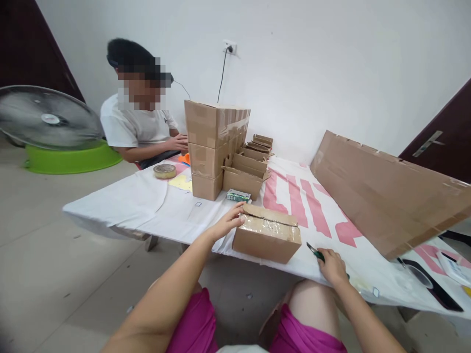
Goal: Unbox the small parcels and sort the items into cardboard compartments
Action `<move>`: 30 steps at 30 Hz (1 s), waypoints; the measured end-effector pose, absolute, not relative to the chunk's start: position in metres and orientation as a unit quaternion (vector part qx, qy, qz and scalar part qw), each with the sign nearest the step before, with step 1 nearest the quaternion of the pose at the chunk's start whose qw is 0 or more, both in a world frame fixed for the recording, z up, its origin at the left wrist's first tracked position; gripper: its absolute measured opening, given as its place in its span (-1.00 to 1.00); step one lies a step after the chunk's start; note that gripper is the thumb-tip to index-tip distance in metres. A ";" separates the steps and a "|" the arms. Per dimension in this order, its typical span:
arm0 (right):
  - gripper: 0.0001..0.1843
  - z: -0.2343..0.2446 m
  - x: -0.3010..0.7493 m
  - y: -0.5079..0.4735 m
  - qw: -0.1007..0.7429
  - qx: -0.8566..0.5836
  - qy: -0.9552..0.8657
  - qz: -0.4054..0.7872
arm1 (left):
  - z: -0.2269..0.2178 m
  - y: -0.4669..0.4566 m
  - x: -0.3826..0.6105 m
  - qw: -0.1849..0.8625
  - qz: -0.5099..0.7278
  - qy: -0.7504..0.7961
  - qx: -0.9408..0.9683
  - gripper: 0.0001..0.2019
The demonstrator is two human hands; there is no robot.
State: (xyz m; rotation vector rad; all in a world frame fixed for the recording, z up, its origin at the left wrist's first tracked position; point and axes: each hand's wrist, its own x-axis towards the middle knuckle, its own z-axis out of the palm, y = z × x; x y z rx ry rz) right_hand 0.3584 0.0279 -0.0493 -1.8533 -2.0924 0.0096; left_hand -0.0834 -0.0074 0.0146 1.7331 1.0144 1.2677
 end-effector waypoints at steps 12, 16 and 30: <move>-0.43 0.032 0.303 0.059 0.260 -0.589 -0.765 -0.006 | 0.010 0.003 -0.087 0.361 0.498 0.390 0.685 -0.59; -0.48 0.095 0.224 0.031 0.202 -0.404 -0.892 -0.019 | 0.010 0.004 -0.087 0.351 0.499 0.381 0.695 -0.57; -0.31 0.098 0.129 0.013 -0.010 -0.323 -0.930 -0.176 | 0.007 0.001 -0.090 0.318 0.492 0.370 0.721 -0.53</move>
